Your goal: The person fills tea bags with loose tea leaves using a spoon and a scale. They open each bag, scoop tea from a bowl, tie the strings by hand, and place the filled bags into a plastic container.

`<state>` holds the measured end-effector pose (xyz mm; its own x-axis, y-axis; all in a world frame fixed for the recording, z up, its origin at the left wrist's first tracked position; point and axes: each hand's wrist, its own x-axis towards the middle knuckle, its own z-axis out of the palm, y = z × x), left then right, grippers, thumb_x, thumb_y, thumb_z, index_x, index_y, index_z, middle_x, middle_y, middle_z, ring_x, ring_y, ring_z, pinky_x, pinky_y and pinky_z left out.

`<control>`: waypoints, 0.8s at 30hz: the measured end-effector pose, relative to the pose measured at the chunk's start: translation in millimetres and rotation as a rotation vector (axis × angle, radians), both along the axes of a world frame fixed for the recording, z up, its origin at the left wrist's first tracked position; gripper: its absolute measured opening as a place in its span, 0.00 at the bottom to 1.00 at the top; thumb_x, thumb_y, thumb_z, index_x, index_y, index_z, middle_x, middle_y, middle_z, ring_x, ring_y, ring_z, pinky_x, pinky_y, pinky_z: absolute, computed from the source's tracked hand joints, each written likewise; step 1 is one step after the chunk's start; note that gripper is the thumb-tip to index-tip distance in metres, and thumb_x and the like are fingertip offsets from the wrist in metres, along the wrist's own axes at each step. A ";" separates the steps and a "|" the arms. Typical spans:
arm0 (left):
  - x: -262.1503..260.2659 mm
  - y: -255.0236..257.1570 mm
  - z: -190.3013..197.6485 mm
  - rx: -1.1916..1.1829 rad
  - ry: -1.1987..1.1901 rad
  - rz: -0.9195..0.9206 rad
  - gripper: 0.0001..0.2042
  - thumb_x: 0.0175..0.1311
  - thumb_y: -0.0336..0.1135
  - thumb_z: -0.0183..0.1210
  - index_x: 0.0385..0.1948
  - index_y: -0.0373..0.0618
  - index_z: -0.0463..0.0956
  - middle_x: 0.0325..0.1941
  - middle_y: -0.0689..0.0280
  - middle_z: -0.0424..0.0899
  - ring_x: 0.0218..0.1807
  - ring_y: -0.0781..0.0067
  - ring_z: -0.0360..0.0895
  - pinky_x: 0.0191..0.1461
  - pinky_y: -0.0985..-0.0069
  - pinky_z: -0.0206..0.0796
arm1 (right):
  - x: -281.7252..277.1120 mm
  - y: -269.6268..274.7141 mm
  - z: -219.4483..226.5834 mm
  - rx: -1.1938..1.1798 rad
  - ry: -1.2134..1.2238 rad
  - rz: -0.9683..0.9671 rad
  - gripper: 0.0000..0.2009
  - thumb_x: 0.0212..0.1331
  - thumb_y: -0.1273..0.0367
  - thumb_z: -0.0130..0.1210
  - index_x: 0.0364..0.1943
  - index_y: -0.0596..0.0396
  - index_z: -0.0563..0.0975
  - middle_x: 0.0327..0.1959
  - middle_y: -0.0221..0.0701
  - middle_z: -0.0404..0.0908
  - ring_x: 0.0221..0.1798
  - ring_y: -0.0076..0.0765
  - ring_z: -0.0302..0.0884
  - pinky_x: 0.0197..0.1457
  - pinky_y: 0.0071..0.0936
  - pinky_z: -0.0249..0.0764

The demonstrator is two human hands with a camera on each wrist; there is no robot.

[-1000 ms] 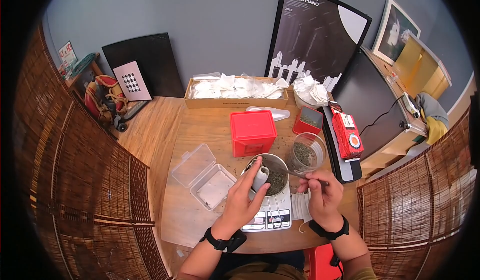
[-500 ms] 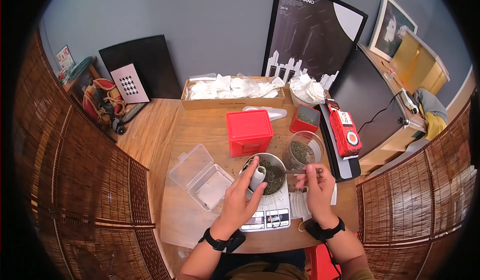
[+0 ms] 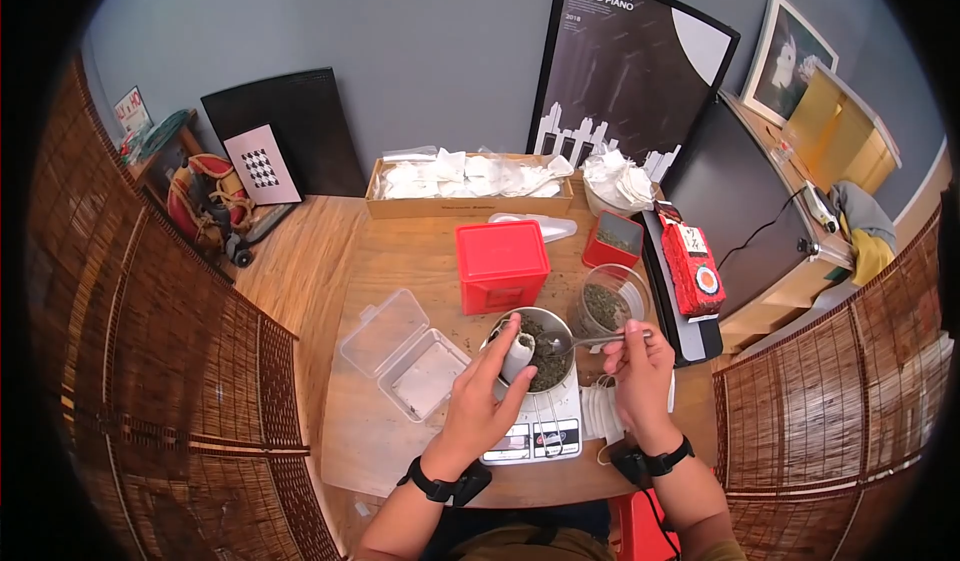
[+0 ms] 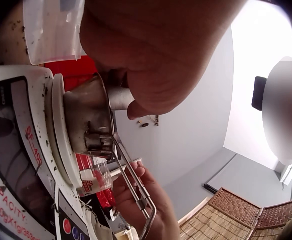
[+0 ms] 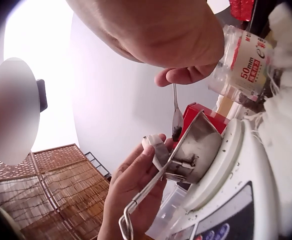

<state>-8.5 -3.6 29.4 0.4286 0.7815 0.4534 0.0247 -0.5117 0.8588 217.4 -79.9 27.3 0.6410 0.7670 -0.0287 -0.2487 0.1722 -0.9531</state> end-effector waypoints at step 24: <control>-0.2 0.8 -1.3 0.059 0.009 -0.001 0.33 0.74 0.26 0.68 0.79 0.32 0.67 0.75 0.42 0.80 0.71 0.41 0.83 0.72 0.59 0.75 | -26.7 -13.3 52.2 0.204 -0.638 0.148 0.07 0.84 0.71 0.57 0.51 0.64 0.78 0.39 0.39 0.89 0.35 0.26 0.88 0.40 0.23 0.84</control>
<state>-8.7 -2.8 28.2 0.4339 0.7530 0.4946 0.0315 -0.5613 0.8270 190.7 -93.1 79.5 0.3720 0.7979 0.4742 0.3163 0.3713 -0.8730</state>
